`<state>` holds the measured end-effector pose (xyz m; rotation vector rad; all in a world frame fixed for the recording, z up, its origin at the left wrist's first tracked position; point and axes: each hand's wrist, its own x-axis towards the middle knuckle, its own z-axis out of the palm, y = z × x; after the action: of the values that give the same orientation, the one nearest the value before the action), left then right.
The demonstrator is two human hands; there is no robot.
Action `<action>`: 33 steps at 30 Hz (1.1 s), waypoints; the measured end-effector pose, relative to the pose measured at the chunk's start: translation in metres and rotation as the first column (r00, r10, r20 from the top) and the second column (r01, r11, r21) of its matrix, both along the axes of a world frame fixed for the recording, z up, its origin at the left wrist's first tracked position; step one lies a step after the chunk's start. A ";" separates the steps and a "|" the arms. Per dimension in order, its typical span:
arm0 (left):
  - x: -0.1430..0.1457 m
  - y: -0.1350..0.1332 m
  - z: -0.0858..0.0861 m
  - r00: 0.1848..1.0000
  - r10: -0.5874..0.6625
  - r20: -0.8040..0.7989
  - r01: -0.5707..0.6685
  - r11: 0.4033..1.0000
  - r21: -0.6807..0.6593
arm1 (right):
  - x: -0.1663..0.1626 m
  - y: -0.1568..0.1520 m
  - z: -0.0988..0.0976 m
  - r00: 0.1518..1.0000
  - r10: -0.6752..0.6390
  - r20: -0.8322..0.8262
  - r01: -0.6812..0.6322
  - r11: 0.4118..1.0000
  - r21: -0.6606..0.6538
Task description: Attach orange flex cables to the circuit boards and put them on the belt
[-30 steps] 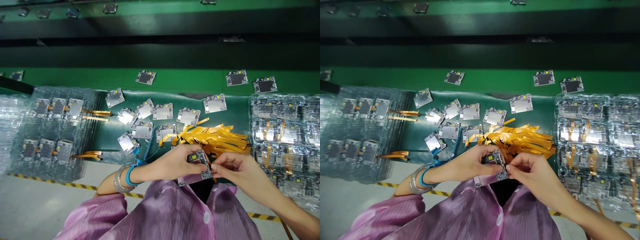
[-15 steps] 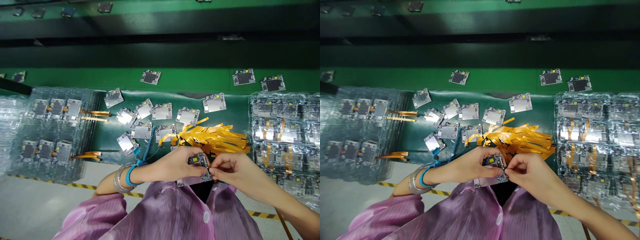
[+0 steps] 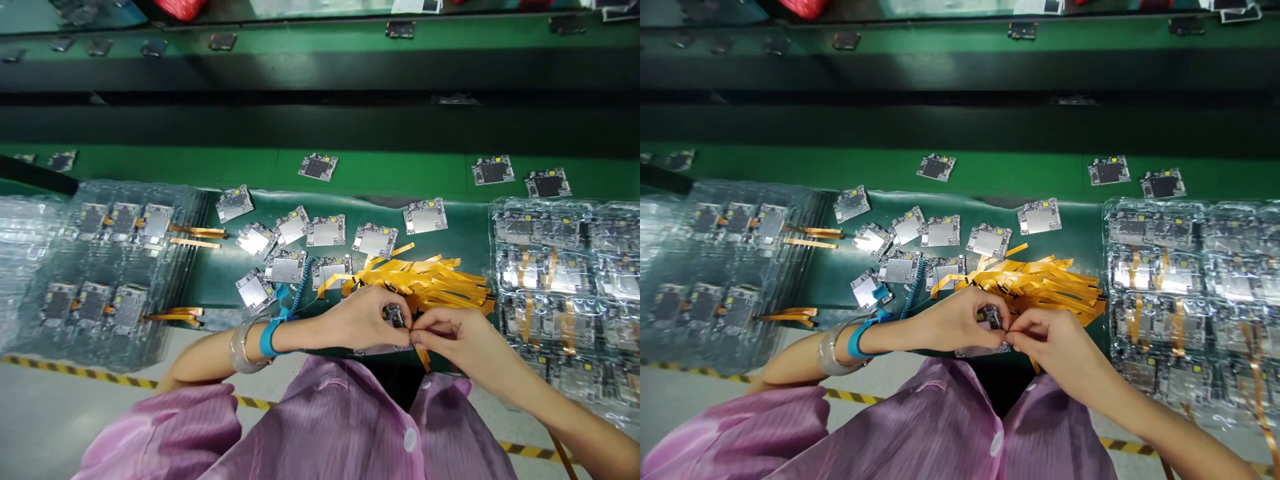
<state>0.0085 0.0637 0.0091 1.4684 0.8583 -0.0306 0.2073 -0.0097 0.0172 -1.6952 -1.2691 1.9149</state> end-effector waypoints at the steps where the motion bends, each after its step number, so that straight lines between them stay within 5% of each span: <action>1: 0.001 0.001 -0.001 0.999 0.029 0.035 -0.029 1.000 -0.003 | 0.002 -0.002 0.000 0.998 -0.042 0.040 0.037 0.993 0.112; 3: 0.002 0.003 -0.002 0.992 0.086 0.092 -0.087 0.996 0.004 | 0.005 -0.008 0.001 0.965 -0.198 0.175 0.102 0.891 0.443; 5: 0.004 0.003 0.001 0.986 0.125 0.114 -0.130 0.991 0.039 | 0.006 -0.015 0.003 0.907 -0.333 0.259 0.060 0.708 0.703; 8: 0.009 -0.003 0.010 0.983 0.158 0.098 -0.171 0.974 0.147 | 0.003 -0.025 0.003 0.910 -0.296 0.291 -0.066 0.589 0.806; 11: 0.014 -0.018 0.017 0.981 0.180 0.068 -0.192 0.939 0.284 | -0.004 -0.028 0.003 0.910 -0.258 0.325 -0.125 0.576 0.808; 14: 0.019 -0.029 0.019 0.985 0.145 0.089 -0.170 0.876 0.451 | -0.004 -0.024 0.009 0.921 -0.193 0.339 -0.150 0.626 0.765; 17: 0.024 -0.021 0.020 0.986 0.116 0.119 -0.164 0.784 0.599 | 0.014 -0.017 0.020 0.941 -0.099 0.322 -0.139 0.757 0.639; 20: 0.021 0.004 0.019 0.967 0.189 0.171 -0.255 0.725 0.640 | 0.062 -0.004 0.021 0.947 -0.234 0.221 0.124 0.900 0.418; 23: 0.011 0.032 0.008 0.938 0.306 0.161 -0.340 0.725 0.599 | 0.129 0.016 0.006 0.795 -0.565 0.221 0.503 0.817 0.281; 28: -0.005 0.051 -0.022 0.920 0.382 0.086 -0.361 0.743 0.564 | 0.211 0.056 -0.034 0.643 -0.700 0.311 0.648 0.714 0.266; 33: -0.006 0.049 -0.040 0.930 0.358 0.078 -0.336 0.746 0.575 | 0.226 0.073 -0.063 0.592 -0.744 0.309 0.713 0.663 0.230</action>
<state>0.0026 0.1125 -0.0309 1.8498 1.2342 0.5356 0.4337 0.0634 -0.0453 -2.1505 -0.5382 1.0479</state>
